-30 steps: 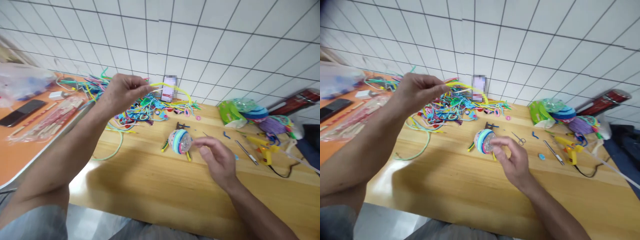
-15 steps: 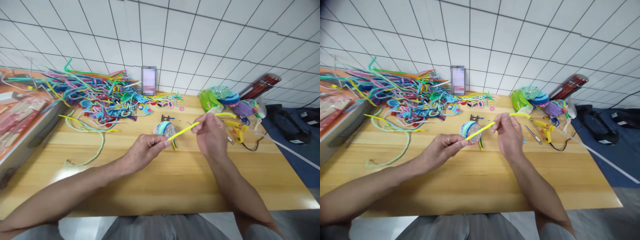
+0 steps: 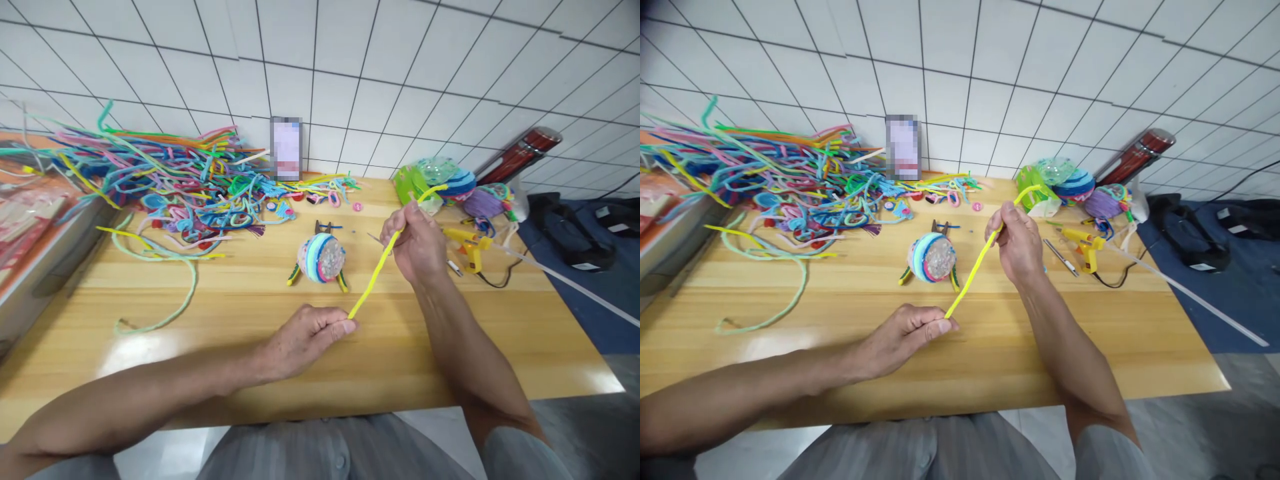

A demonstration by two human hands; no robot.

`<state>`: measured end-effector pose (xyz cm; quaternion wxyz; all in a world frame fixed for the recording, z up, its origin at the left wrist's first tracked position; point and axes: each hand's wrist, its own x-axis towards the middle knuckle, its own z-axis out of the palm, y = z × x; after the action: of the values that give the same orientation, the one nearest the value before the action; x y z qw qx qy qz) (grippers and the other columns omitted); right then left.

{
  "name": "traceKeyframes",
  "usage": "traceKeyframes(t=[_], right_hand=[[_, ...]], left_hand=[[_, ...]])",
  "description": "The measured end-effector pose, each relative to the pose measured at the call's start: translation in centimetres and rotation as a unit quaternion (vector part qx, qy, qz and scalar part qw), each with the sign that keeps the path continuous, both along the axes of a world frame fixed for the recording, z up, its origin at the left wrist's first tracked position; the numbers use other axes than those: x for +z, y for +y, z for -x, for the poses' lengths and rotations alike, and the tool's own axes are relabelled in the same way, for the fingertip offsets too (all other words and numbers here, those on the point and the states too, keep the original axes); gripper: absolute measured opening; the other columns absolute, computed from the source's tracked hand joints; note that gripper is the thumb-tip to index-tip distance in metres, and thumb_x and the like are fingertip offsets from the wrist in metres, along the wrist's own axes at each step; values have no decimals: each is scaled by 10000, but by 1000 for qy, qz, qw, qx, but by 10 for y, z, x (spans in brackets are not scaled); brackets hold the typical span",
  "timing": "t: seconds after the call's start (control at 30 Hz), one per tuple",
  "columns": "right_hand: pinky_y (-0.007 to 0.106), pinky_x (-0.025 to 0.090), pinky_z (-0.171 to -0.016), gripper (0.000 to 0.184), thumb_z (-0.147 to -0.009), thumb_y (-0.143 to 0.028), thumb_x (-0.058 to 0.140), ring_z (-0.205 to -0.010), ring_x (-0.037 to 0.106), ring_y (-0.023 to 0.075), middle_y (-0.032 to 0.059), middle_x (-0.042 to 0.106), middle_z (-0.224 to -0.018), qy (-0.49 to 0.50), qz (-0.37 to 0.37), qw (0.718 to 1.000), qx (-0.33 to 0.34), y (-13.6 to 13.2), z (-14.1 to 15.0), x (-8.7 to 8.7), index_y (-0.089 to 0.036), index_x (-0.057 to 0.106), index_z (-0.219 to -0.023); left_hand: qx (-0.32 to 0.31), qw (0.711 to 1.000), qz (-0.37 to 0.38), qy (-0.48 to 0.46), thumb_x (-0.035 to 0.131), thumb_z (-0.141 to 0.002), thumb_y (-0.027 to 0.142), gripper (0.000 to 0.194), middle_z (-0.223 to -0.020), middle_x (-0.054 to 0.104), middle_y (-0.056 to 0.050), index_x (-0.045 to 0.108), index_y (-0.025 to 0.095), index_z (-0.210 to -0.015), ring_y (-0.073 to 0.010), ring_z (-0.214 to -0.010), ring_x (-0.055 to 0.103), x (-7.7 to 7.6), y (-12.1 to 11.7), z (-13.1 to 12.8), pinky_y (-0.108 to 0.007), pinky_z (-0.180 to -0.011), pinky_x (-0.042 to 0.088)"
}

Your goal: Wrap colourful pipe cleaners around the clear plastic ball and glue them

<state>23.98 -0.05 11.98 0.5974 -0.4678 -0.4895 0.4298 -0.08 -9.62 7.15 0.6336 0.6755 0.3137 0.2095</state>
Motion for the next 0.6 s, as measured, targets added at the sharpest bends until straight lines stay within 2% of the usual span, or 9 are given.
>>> traceKeyframes(t=[0.07,0.13,0.23,0.3,0.4,0.53,0.6], right_hand=[[297,432,-513,705,-824,-936,711,-555,471,135,-33,476,-645,-8,8,1000,9,2,-4,-2,-262,541,-708],[291,433,-506,691,-805,-927,742,-548,472,120,-36,509,-677,-6,1,1000,-2,4,-6,-5,-259,576,-744],[284,419,-499,706,-796,-933,747,-557,500,116,-33,514,-687,-14,-17,1000,-20,6,-8,-7,-257,560,-721],[293,410,-500,733,-828,-961,680,-565,510,131,-32,474,-655,-28,-21,999,-23,8,-8,-7,-262,507,-689],[302,383,-492,763,-852,-969,640,-532,451,133,-43,388,-590,-32,-23,999,-24,8,-9,-6,-268,424,-642],[292,344,-453,766,-840,-919,720,-487,388,116,-60,333,-559,-17,-18,1000,-2,6,-7,-6,-268,383,-618],[291,357,-441,756,-854,-906,718,-479,393,115,-60,347,-563,-14,-5,1000,19,3,-5,-4,-270,384,-620]], left_hand=[[-9,1000,22,18,492,-1099,666,585,-649,430,56,551,195,-757,-98,-596,389,-3,0,0,-241,-562,309],[-11,999,2,44,491,-1098,658,606,-622,404,61,511,195,-709,-91,-573,360,-9,2,1,-244,-553,279],[-11,994,-80,77,491,-1107,618,623,-592,357,62,459,194,-652,-87,-559,329,-17,4,1,-256,-566,244],[-13,988,-127,82,478,-1124,606,640,-578,343,63,412,196,-636,-83,-540,326,-21,5,0,-262,-571,238],[-32,977,-202,65,433,-1163,580,641,-577,345,60,366,201,-649,-85,-519,332,-22,3,-5,-276,-571,239],[-82,948,-306,30,361,-1203,495,614,-587,460,29,453,207,-669,-121,-537,419,-26,-6,-15,-315,-587,278],[-93,944,-315,28,375,-1202,490,618,-581,479,22,494,208,-665,-130,-535,430,-32,-12,-20,-326,-583,281]])
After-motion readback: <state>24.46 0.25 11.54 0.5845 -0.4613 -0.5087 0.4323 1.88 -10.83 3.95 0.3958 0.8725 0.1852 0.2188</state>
